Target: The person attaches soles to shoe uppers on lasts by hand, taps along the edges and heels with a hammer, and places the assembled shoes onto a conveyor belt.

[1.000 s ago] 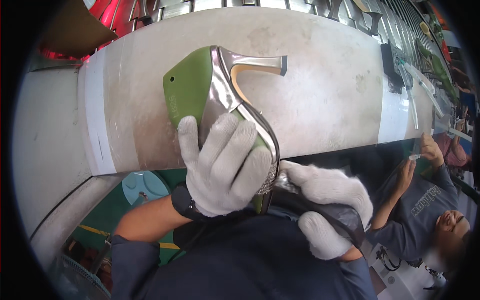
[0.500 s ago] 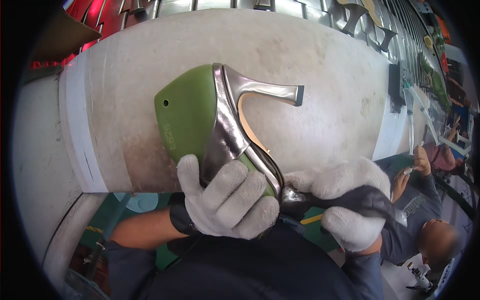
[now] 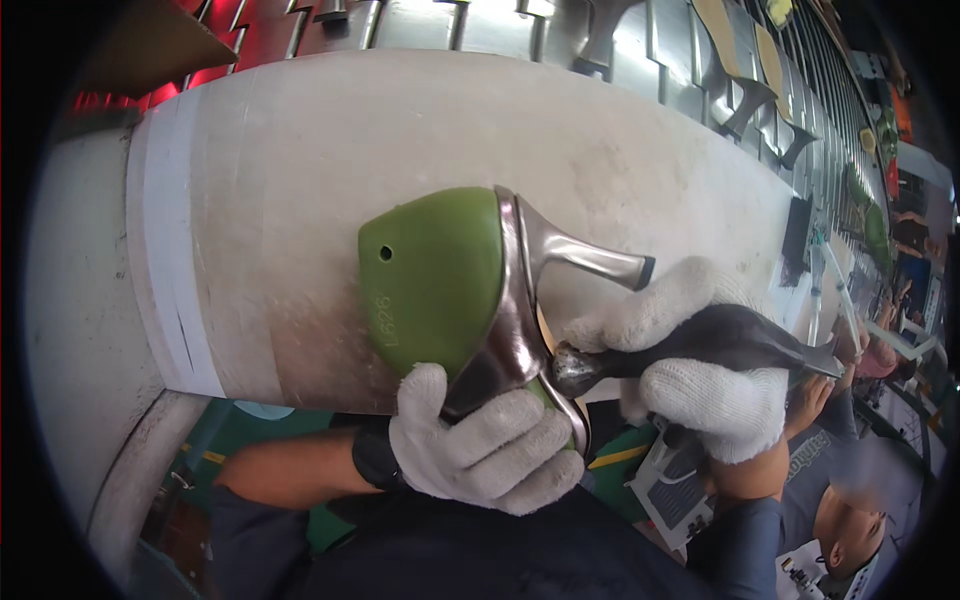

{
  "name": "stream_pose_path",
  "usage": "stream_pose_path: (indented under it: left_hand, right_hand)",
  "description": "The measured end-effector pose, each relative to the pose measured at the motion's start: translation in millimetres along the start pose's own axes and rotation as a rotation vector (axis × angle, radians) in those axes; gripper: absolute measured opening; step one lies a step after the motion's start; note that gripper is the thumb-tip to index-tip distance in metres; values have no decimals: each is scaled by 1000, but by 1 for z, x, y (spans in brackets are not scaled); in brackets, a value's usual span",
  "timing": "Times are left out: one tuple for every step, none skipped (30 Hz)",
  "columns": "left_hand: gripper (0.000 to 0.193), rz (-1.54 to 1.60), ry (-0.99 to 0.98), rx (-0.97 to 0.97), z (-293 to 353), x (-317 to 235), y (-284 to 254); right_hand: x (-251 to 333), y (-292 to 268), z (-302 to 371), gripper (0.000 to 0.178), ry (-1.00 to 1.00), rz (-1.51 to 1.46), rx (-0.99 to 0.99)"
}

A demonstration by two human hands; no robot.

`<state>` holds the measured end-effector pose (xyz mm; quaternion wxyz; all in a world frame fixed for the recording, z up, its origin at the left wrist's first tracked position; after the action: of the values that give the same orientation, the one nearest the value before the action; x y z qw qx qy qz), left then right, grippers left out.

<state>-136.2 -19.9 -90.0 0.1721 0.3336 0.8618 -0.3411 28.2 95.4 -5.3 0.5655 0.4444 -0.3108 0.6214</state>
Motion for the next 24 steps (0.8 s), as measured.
stream_pose_path:
  left_hand:
    - [44, 24, 7, 29, 0, -1, 1]
    - [44, 58, 13, 61, 2, -2, 6]
    - [42, 51, 45, 6, 2, -3, 5]
    - [42, 56, 47, 4, -1, -5, 2]
    - [53, 40, 55, 85, -6, -6, -1]
    - [64, 18, 65, 172, -7, -4, -3]
    - [60, 19, 95, 180, -5, 0, -5]
    - [60, 29, 101, 173, -8, 0, -9]
    - [59, 19, 84, 208, -8, 0, -9]
    - [57, 7, 66, 244, -8, 1, -9]
    - [40, 35, 87, 139, -5, 5, -5]
    - [40, 38, 94, 131, -5, 3, -1]
    - [35, 63, 79, 96, -7, 1, 1]
    - [30, 85, 64, 73, -6, -1, 1]
    - [30, 83, 72, 83, -9, -3, -3]
    - [24, 69, 47, 150, -14, -4, -5]
    - [18, 49, 22, 212, -17, -4, -5]
    - [18, 44, 32, 217, -16, -5, -2]
    - [14, 30, 29, 141, -15, -3, 0]
    - [13, 20, 20, 61, -15, -3, -2]
    - [15, 22, 45, 160, -20, -4, -4]
    - [15, 29, 57, 161, -20, -5, 0]
    - [15, 44, 74, 72, -20, -1, 3]
    - [15, 60, 91, -16, -22, 0, 2]
  right_hand:
    - [1, 0, -4, 34, 1, 24, 40]
    - [-11, -4, -7, 34, 6, 31, 38]
    - [-17, -4, -8, 33, -185, -1, 63]
    - [-14, -4, -7, 32, -376, -33, 86]
    - [-8, -6, -10, 32, -375, -34, 81]
    - [-6, -7, -20, 33, -289, 62, 157]
    - [-2, -9, -29, 34, -203, 157, 233]
    - [10, -10, -35, 35, -121, 268, 301]
    - [16, -8, -38, 36, -40, 370, 381]
    - [17, 5, -28, 34, 83, 261, 233]
    - [13, 2, -14, 32, 6, 182, 195]
    - [4, -5, -2, 30, -74, 96, 157]
    - [-4, -9, 3, 32, -130, 165, 118]
    - [-3, -3, 3, 32, -133, 157, 115]
    - [4, 6, 1, 31, -125, 216, 38]
    - [6, 10, -1, 33, -117, 275, -41]
    - [5, 13, -7, 35, -142, 267, -4]
    - [6, 17, -12, 36, -191, 226, -30]
    - [16, 19, -17, 34, -127, 336, 18]
    - [28, 18, -23, 31, -61, 452, 67]
    - [34, 18, -32, 26, -375, 616, 245]
    - [37, 9, -35, 27, -198, 660, 324]
    - [35, 10, -36, 27, -137, 595, 264]
    - [33, 10, -36, 27, -77, 528, 204]
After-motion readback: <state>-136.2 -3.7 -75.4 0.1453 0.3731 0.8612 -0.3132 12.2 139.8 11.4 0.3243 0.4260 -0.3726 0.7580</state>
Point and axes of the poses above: each hand's wrist, its own z-axis away from the middle knuckle, its own y-axis out of the palm, x = y × z, the point moved 5 cm from there along -z, towards the middle knuckle, and after that the axes turned 13 degrees about -y, right-handed, at the moved point
